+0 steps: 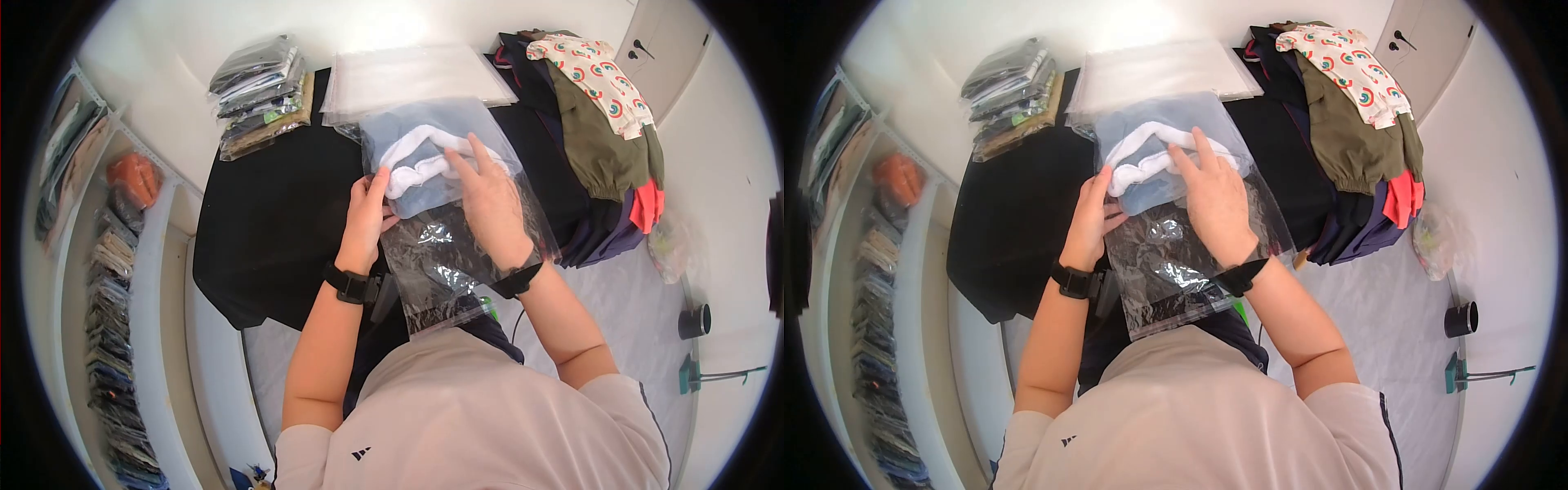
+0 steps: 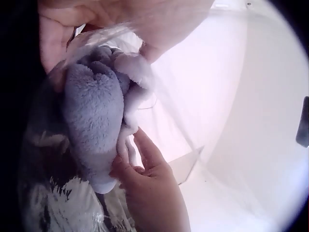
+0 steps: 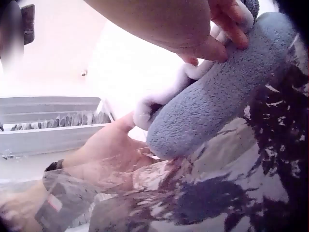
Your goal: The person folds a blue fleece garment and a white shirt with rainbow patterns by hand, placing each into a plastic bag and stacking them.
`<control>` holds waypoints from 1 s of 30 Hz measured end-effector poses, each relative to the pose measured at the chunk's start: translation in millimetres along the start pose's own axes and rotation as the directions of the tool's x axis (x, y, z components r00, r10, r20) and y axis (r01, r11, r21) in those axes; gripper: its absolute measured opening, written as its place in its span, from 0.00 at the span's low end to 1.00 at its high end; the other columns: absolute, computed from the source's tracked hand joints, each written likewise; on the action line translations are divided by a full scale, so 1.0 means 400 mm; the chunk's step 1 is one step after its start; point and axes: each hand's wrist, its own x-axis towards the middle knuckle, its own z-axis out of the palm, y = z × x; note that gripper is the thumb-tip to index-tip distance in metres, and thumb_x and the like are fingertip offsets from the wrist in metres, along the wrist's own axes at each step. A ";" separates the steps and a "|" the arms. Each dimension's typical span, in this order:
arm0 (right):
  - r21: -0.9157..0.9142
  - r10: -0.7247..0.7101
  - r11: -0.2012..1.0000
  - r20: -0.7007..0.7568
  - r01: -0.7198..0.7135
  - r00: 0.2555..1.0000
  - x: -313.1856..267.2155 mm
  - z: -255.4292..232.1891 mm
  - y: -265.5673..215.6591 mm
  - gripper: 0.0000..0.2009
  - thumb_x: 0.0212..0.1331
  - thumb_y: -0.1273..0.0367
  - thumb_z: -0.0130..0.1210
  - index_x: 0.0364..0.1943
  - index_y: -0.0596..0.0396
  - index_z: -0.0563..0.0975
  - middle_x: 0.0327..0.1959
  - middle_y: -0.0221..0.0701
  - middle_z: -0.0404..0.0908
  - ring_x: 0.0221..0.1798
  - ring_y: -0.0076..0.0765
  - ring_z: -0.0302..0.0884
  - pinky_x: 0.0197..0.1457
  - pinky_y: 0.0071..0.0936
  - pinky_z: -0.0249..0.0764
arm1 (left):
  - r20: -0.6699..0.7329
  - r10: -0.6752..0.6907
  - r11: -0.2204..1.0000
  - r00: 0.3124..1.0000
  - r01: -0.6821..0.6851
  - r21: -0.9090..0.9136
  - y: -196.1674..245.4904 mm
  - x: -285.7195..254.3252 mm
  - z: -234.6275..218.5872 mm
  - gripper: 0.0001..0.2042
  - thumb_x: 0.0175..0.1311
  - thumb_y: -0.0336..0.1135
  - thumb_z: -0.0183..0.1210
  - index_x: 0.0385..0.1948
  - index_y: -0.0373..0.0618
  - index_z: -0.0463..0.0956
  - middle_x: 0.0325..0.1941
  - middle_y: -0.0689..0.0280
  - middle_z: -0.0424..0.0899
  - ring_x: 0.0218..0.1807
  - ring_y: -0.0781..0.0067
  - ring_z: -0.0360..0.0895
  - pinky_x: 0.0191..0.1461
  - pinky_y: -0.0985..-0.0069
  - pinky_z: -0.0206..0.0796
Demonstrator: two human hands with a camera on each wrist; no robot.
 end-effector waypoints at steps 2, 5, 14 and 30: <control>0.042 -0.010 0.999 0.035 0.008 0.999 0.004 -0.001 0.008 0.25 0.47 0.81 0.49 0.55 0.53 0.72 0.61 0.42 0.66 0.52 0.48 0.70 0.54 0.40 0.69 | -0.002 0.012 1.000 1.000 -0.012 0.006 0.002 0.001 0.003 0.32 0.62 0.62 0.48 0.56 0.42 0.62 0.51 0.62 0.68 0.47 0.65 0.71 0.55 0.65 0.62; 0.086 -0.079 0.993 0.009 0.078 0.997 0.002 0.017 0.016 0.27 0.46 0.83 0.47 0.56 0.55 0.70 0.61 0.46 0.64 0.56 0.51 0.68 0.57 0.39 0.67 | -0.020 0.013 1.000 1.000 -0.013 0.019 0.002 0.002 0.000 0.33 0.63 0.63 0.45 0.57 0.41 0.61 0.52 0.59 0.69 0.46 0.64 0.71 0.55 0.66 0.64; -0.023 0.082 0.996 0.013 -0.082 0.997 -0.044 0.048 0.029 0.27 0.48 0.81 0.48 0.57 0.72 0.61 0.61 0.52 0.62 0.62 0.54 0.63 0.63 0.38 0.64 | -0.087 0.017 1.000 0.996 -0.019 -0.024 -0.013 0.008 0.001 0.34 0.66 0.62 0.41 0.59 0.37 0.58 0.55 0.53 0.68 0.42 0.65 0.74 0.50 0.67 0.68; 0.841 0.187 0.275 0.429 -0.466 0.884 -0.119 -0.316 0.261 0.11 0.63 0.65 0.50 0.30 0.59 0.77 0.24 0.29 0.77 0.29 0.23 0.75 0.36 0.19 0.71 | 0.213 -0.032 0.974 0.977 -0.018 0.226 -0.026 -0.130 -0.051 0.16 0.67 0.42 0.50 0.20 0.46 0.70 0.19 0.75 0.68 0.20 0.85 0.62 0.25 0.85 0.52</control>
